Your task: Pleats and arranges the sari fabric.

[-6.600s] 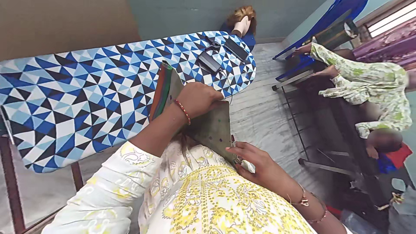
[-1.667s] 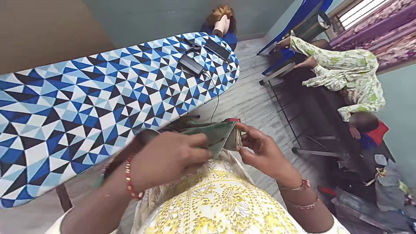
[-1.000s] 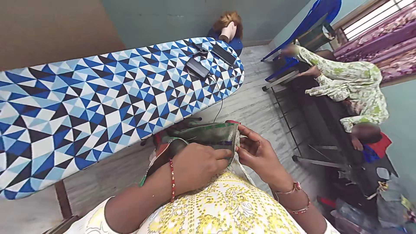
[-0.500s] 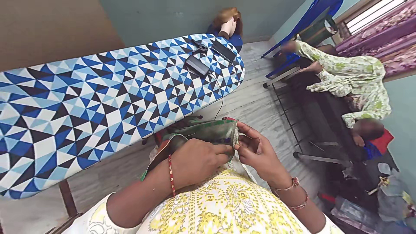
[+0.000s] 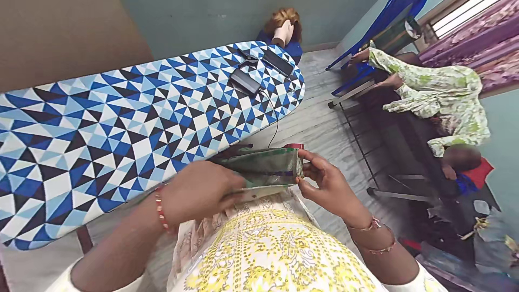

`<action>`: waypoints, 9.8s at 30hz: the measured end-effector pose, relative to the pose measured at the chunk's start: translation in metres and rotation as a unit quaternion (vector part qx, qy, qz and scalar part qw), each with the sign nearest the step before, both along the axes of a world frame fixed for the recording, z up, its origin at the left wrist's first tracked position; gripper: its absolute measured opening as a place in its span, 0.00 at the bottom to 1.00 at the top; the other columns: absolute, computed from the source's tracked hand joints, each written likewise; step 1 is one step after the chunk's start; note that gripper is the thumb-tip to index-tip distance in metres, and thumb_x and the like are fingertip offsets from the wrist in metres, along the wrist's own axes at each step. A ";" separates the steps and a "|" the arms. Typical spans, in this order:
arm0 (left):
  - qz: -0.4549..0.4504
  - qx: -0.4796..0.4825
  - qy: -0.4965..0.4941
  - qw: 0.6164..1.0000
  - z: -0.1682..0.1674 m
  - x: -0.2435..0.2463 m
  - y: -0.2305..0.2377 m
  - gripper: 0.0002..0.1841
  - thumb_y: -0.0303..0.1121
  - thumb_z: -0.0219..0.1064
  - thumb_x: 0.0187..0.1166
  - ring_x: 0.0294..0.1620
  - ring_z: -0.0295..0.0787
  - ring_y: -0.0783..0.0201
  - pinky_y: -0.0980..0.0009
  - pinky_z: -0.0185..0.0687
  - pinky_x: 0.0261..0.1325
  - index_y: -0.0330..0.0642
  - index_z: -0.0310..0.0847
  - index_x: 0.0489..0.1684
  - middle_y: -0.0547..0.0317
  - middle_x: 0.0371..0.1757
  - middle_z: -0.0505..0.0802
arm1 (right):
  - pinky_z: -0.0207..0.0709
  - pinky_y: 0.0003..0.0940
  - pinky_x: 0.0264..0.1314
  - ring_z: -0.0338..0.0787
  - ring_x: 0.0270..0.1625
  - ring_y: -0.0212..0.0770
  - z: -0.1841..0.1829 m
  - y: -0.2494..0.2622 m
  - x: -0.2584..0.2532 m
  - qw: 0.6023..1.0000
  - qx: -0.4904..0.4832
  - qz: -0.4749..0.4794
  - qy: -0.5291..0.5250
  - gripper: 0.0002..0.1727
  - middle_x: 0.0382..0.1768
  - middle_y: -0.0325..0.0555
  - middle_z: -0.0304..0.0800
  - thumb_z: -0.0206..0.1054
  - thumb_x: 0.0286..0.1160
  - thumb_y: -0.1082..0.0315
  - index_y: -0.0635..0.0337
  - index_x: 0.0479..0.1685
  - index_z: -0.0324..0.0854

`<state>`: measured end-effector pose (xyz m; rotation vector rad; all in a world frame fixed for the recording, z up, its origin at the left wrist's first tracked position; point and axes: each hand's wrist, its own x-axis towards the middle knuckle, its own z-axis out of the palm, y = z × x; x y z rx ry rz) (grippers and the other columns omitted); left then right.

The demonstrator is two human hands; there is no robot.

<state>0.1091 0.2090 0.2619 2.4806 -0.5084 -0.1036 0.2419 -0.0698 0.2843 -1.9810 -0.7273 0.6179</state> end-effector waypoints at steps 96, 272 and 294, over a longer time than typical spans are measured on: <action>0.063 -0.102 -0.163 0.979 -0.015 0.007 -0.076 0.10 0.32 0.64 0.79 0.28 0.90 0.53 0.59 0.83 0.27 0.37 0.89 0.34 0.50 0.30 0.89 | 0.87 0.25 0.60 0.91 0.56 0.29 -0.012 0.026 -0.029 0.985 0.147 0.004 0.089 0.38 0.70 0.55 0.82 0.71 0.68 0.74 0.82 0.78 0.62; 0.082 -0.389 -0.132 0.908 -0.052 0.021 -0.028 0.11 0.34 0.68 0.82 0.52 0.88 0.80 0.81 0.83 0.60 0.33 0.86 0.48 0.56 0.48 0.94 | 0.87 0.21 0.50 0.91 0.49 0.25 0.011 0.024 0.016 0.967 0.019 0.101 0.232 0.32 0.56 0.40 0.90 0.73 0.57 0.76 0.66 0.70 0.76; 0.170 -0.439 -0.131 0.873 -0.059 0.059 -0.050 0.12 0.29 0.74 0.70 0.41 0.86 0.84 0.84 0.83 0.50 0.27 0.87 0.43 0.60 0.39 0.93 | 0.90 0.27 0.47 0.94 0.49 0.31 0.000 0.019 -0.003 0.977 0.107 0.048 0.178 0.44 0.57 0.38 0.88 0.72 0.56 0.78 0.57 0.79 0.55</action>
